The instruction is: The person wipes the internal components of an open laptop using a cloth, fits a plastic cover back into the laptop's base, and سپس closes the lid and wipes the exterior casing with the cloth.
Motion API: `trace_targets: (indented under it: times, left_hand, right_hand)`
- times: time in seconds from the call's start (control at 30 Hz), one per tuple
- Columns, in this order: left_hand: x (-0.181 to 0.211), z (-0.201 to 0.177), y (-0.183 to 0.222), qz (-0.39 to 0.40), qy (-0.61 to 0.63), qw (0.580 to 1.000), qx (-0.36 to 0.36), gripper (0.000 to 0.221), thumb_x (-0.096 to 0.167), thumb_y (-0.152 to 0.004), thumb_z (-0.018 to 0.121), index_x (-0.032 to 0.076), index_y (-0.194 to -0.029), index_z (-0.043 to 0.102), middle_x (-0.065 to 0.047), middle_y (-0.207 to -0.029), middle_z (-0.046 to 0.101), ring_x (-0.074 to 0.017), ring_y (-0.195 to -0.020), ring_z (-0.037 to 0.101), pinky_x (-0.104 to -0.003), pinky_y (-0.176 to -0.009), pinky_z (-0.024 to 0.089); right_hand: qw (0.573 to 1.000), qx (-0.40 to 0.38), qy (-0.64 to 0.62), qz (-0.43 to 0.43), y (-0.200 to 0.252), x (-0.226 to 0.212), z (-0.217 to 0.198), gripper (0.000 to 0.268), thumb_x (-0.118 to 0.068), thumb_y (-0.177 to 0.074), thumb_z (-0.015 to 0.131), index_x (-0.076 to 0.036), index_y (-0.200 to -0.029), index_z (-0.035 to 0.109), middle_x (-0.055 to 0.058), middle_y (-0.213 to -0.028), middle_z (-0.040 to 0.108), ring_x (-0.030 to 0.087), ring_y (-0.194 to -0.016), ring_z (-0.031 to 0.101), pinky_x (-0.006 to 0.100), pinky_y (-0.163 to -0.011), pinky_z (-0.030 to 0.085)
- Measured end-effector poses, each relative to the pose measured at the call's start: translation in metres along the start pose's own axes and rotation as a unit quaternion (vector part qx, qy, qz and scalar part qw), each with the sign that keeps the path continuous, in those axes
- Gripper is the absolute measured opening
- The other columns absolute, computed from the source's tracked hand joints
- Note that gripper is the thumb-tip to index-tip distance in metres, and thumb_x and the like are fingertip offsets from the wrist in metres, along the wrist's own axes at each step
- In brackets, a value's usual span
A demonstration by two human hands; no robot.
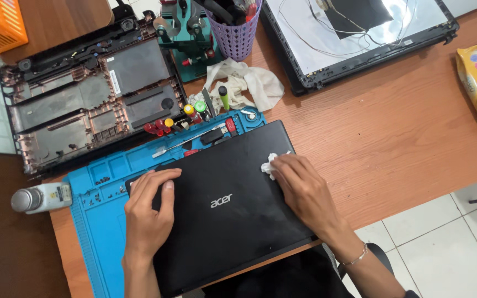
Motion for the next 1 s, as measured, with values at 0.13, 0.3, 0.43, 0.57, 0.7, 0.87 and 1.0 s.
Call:
trace_targets:
  times: [0.13, 0.3, 0.43, 0.57, 0.7, 0.87, 1.0]
  left_hand:
    - [-0.003, -0.001, -0.011, 0.016, -0.001, 1.000, -0.004, 0.013, 0.002, -0.097, 0.063, 0.006, -0.105, 0.073, -0.007, -0.108, 0.076, -0.0283, -0.108, 0.070, -0.042, -0.107, 0.049]
    - [0.000, 0.013, -0.026, 0.042, 0.022, 0.998, -0.036, 0.012, 0.002, -0.095, 0.064, 0.004, -0.103, 0.072, -0.007, -0.103, 0.075, -0.0273, -0.100, 0.071, -0.042, -0.101, 0.049]
    - [0.011, 0.027, -0.028, 0.084, 0.030, 0.994, -0.064, 0.011, 0.001, -0.094, 0.064, 0.004, -0.101, 0.072, -0.008, -0.102, 0.075, -0.0269, -0.099, 0.070, -0.045, -0.104, 0.049]
    - [0.015, 0.034, -0.027, 0.098, 0.032, 0.992, -0.072, 0.012, 0.001, -0.093, 0.064, 0.004, -0.101, 0.072, -0.007, -0.100, 0.075, -0.0242, -0.098, 0.071, -0.046, -0.104, 0.049]
    - [0.011, 0.037, -0.028, 0.098, 0.020, 0.992, -0.073, 0.013, 0.000, -0.091, 0.065, 0.005, -0.101, 0.072, -0.007, -0.100, 0.075, -0.0230, -0.097, 0.071, -0.045, -0.102, 0.049]
    - [0.007, 0.039, -0.027, 0.096, 0.015, 0.992, -0.078, 0.013, 0.000, -0.091, 0.065, 0.005, -0.101, 0.072, -0.006, -0.099, 0.075, -0.0226, -0.095, 0.070, -0.044, -0.101, 0.048]
    - [0.005, 0.039, -0.028, 0.092, 0.010, 0.993, -0.076, 0.013, 0.000, -0.091, 0.065, 0.005, -0.100, 0.072, -0.006, -0.098, 0.074, -0.0224, -0.095, 0.070, -0.044, -0.101, 0.048]
  right_hand:
    - [0.996, -0.044, 0.034, -0.069, 0.019, -0.017, 0.011, 0.036, 0.004, -0.081, 0.070, 0.002, -0.117, 0.071, 0.016, -0.123, 0.069, 0.033, -0.117, 0.066, 0.040, -0.097, 0.057]
    - [0.990, -0.072, 0.078, -0.097, -0.006, 0.003, 0.019, 0.049, 0.012, -0.076, 0.065, 0.000, -0.123, 0.071, 0.014, -0.130, 0.069, 0.030, -0.125, 0.063, 0.039, -0.106, 0.056]
    - [0.993, -0.066, 0.073, -0.071, -0.023, 0.016, 0.017, 0.043, 0.008, -0.082, 0.067, 0.004, -0.125, 0.068, 0.016, -0.132, 0.067, 0.031, -0.126, 0.061, 0.039, -0.104, 0.054]
    - [0.984, -0.115, 0.070, -0.113, 0.005, -0.009, 0.021, 0.056, 0.011, -0.070, 0.064, 0.008, -0.126, 0.065, 0.019, -0.134, 0.065, 0.034, -0.126, 0.059, 0.042, -0.107, 0.052]
    - [0.990, -0.114, 0.015, -0.085, 0.002, -0.002, 0.020, 0.052, 0.010, -0.076, 0.065, 0.003, -0.128, 0.066, 0.016, -0.134, 0.066, 0.032, -0.128, 0.059, 0.039, -0.104, 0.053]
    - [0.992, -0.082, 0.070, -0.063, -0.035, 0.022, 0.019, 0.056, 0.015, -0.074, 0.063, 0.003, -0.129, 0.066, 0.015, -0.137, 0.065, 0.032, -0.131, 0.058, 0.041, -0.106, 0.054]
    - [0.992, -0.103, 0.007, -0.075, -0.022, 0.006, 0.023, 0.053, 0.014, -0.075, 0.064, 0.000, -0.126, 0.067, 0.014, -0.135, 0.065, 0.032, -0.130, 0.058, 0.039, -0.106, 0.055]
Point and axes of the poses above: each hand's wrist, its own y-axis away from the middle knuckle, its own z-axis out of the palm, x = y × z, the point moved 10 cm from there along -y, towards the middle knuckle
